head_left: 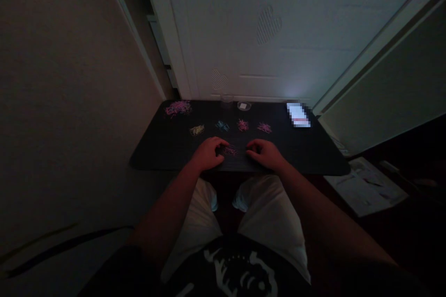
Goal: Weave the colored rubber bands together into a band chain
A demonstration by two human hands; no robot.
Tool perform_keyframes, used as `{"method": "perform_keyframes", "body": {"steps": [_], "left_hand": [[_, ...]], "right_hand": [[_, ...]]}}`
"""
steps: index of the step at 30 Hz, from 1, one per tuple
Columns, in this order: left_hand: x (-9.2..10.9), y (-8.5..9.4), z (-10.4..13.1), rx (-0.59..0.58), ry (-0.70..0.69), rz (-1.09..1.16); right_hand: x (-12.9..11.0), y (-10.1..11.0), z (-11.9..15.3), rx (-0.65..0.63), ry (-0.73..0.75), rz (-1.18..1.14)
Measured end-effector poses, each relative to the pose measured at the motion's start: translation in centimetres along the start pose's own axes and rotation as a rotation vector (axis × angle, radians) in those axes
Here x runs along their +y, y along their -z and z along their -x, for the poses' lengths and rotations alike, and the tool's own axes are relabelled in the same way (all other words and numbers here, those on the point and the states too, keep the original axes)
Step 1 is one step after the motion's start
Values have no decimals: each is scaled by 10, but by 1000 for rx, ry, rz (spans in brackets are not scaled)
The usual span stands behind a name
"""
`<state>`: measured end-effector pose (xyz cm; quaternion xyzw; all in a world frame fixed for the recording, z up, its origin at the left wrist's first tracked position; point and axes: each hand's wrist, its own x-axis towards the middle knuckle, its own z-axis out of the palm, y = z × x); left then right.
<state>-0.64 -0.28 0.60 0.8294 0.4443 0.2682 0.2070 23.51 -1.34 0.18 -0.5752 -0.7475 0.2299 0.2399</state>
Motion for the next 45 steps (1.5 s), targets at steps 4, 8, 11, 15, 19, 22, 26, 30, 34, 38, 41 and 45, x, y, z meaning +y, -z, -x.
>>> {"method": "perform_keyframes", "body": {"steps": [4, 8, 11, 15, 19, 22, 26, 30, 34, 38, 41, 45], "left_hand": [[1, 0, 0, -14, 62, 9], [0, -3, -1, -16, 108, 17], [0, -3, -1, -14, 103, 32], [1, -3, 0, -3, 98, 43], [1, -3, 1, 3, 106, 38], [1, -4, 1, 0, 118, 31], [1, -4, 1, 16, 104, 40], [1, -4, 1, 32, 112, 44], [1, -5, 1, 66, 116, 67], [-2, -5, 1, 89, 119, 97], [-4, -4, 1, 101, 113, 93], [-5, -4, 1, 154, 143, 25]], "right_hand": [[-22, -18, -3, -40, 116, 11], [-33, -29, -16, -30, 120, 46], [-33, -32, -24, -38, 104, 15], [-30, -30, -27, -81, 83, -115], [-30, -27, -25, -57, 82, -217], [-31, -29, -24, -9, 71, -241], [-30, -31, -23, 32, 67, -267], [-28, -32, -22, 75, 69, -303], [-25, -32, -21, 98, 100, -315], [-24, -32, -21, 127, 142, -284], [-24, -31, -21, 118, 151, -285], [-26, -32, -22, 105, 91, -278]]}}
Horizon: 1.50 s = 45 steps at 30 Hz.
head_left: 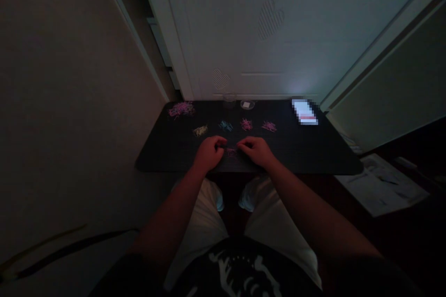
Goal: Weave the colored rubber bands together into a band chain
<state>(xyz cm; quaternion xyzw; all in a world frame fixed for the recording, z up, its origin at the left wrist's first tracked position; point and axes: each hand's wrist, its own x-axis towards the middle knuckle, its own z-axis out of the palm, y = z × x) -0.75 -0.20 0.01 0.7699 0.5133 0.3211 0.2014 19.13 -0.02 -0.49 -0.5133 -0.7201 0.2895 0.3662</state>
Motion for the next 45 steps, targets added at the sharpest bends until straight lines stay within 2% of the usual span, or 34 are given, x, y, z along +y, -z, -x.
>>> {"method": "perform_keyframes", "body": {"steps": [2, 6, 10, 18, 29, 37, 41, 45], "left_hand": [[1, 0, 0, 5, 6, -47], [5, 0, 1, -54, -35, -118], [6, 0, 1, -91, -69, -105], [4, -2, 0, -80, -23, -80], [6, 4, -3, -107, 19, -40], [6, -11, -31, -116, -26, 131], [6, -19, -32, -122, -44, 91], [6, -17, -28, -132, -65, 135]], "right_hand": [[-1, 0, 0, -3, -33, 2], [-2, -1, -1, -6, -61, -33], [1, -2, 0, 11, -55, -101], [5, -3, -2, 62, -7, -59], [3, -6, 1, 68, -49, -16], [-2, -4, 0, 59, 2, -11], [-2, -3, -1, 38, -11, -49], [-1, -1, -7, -24, -42, -117]]}}
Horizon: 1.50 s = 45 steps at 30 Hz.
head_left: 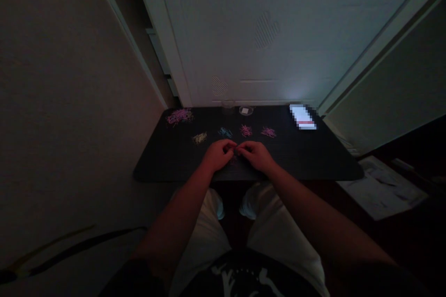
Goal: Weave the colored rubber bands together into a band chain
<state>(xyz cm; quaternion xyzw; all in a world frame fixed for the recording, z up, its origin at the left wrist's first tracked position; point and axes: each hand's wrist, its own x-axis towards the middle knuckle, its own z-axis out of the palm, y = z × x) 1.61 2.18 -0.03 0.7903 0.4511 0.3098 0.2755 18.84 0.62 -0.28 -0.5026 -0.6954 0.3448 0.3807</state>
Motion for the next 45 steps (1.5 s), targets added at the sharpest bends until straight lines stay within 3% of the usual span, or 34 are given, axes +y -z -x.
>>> {"method": "perform_keyframes", "body": {"steps": [11, 16, 20, 32, 37, 45], "left_hand": [[-2, 3, -1, 63, 66, 148], [-4, 1, -2, 94, 97, 175], [-4, 0, -2, 91, 124, 170], [-4, -1, -1, 97, 108, 161], [-5, 0, -1, 78, 117, 163], [-3, 0, 0, 75, 96, 162]], "right_hand": [[3, -3, -30, -77, -50, -315], [7, -1, -24, 58, -36, -325], [9, -1, -22, 87, -18, -362], [14, 0, -21, 128, 9, -295], [12, -3, -19, 66, 43, -148], [8, -4, -18, 108, 27, -30]]}}
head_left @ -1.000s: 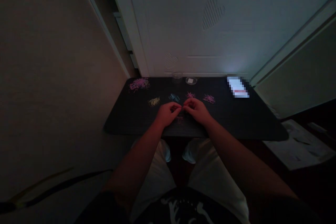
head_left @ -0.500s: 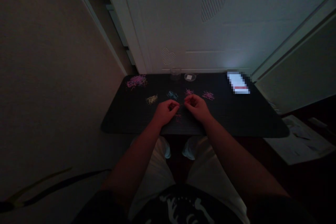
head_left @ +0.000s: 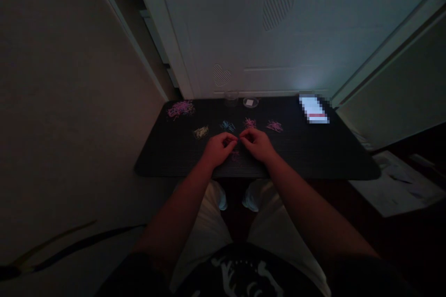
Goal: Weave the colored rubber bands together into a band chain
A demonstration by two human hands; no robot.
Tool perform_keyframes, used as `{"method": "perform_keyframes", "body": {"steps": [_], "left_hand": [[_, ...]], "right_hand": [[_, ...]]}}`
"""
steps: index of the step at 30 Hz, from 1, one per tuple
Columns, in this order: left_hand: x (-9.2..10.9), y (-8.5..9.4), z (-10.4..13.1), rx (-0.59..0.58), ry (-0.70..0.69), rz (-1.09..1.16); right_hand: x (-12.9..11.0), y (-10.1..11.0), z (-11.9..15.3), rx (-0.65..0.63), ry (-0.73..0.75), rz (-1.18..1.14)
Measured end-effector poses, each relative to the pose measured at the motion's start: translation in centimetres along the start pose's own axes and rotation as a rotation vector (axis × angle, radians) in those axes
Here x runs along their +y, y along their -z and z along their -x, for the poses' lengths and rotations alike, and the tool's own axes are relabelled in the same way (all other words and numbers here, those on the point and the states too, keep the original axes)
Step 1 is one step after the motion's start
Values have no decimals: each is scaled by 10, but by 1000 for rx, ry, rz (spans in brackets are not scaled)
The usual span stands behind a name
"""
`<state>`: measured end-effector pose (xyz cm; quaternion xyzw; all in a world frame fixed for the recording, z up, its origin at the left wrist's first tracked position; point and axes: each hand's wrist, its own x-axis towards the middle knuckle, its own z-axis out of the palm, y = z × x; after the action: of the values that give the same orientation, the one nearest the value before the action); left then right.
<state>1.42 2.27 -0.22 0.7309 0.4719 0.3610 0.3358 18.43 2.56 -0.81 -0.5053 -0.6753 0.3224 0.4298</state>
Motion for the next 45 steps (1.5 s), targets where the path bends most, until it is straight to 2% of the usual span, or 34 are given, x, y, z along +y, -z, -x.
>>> {"method": "perform_keyframes", "body": {"steps": [22, 45], "left_hand": [[-1, -2, -2, 72, 4, -72], [-1, 0, -1, 54, 1, -99]], "right_hand": [[0, 1, 0, -16, 47, -34], [0, 1, 0, -1, 38, -29]]}}
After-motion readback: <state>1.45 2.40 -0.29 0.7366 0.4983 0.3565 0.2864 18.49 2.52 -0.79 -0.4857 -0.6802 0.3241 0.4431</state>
